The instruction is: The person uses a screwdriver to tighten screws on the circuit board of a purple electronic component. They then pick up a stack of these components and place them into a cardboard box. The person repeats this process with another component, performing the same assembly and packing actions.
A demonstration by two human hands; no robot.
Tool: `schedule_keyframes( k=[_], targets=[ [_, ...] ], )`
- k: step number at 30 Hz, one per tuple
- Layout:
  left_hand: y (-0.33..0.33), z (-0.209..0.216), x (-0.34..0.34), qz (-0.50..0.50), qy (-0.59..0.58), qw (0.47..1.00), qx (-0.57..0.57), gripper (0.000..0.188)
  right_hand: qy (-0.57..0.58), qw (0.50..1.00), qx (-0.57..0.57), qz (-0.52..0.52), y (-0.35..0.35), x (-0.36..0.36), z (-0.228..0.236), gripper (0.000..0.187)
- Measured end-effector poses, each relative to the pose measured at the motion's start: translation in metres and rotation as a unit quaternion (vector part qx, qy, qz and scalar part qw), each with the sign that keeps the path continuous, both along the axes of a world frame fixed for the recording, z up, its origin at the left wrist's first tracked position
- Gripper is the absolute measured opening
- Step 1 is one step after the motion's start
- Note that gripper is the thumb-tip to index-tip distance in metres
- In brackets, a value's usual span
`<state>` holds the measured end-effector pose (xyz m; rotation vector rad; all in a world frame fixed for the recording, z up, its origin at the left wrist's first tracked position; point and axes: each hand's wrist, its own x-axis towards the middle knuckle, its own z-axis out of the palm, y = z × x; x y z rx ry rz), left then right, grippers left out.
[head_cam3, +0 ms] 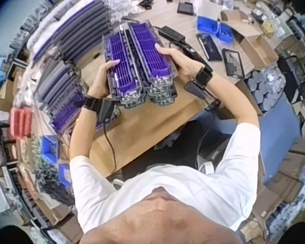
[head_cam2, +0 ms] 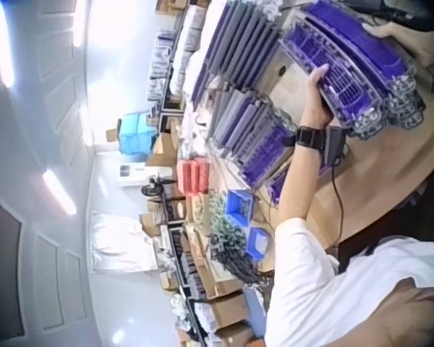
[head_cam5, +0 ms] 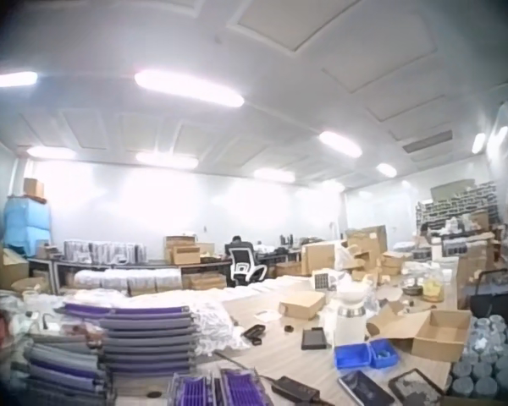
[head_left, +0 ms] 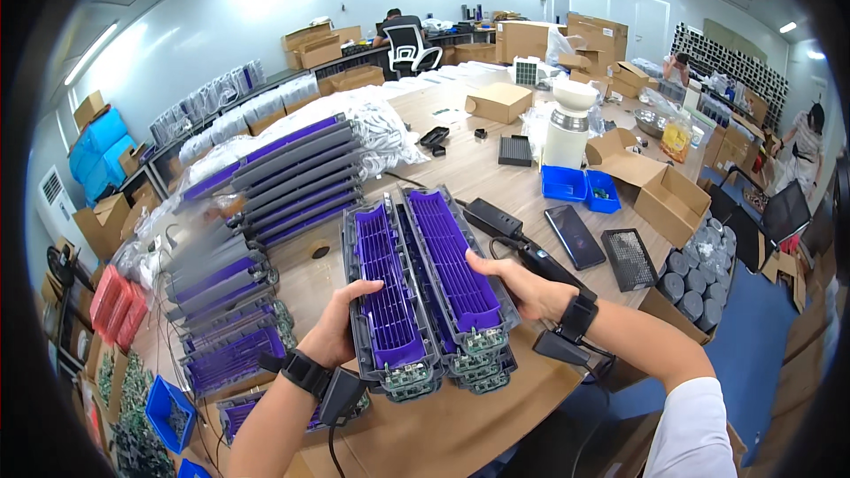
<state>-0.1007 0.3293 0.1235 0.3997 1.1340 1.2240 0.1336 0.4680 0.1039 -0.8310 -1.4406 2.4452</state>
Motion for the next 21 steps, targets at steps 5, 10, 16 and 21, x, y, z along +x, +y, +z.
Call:
schedule_keyframes(
  k=[5, 10, 16, 21],
  targets=[
    [-0.005, -0.006, 0.002, -0.019, 0.014, 1.000, -0.015, 0.045, -0.005, 1.000, -0.023, -0.007, -0.013, 0.002, 0.010, 0.081],
    [-0.018, -0.007, 0.012, -0.020, 0.023, 0.999, -0.034, 0.050, 0.031, 0.999, -0.012, 0.006, -0.019, 0.010, -0.012, 0.076],
    [-0.048, -0.005, 0.032, -0.021, -0.002, 0.999, -0.043, 0.051, 0.074, 0.995, -0.029, -0.053, -0.049, 0.033, -0.026, 0.081],
    [-0.073, -0.003, 0.055, -0.017, -0.002, 0.998, -0.063, 0.047, 0.079, 0.990, -0.049, -0.103, -0.086, 0.061, -0.026, 0.109]
  ],
)
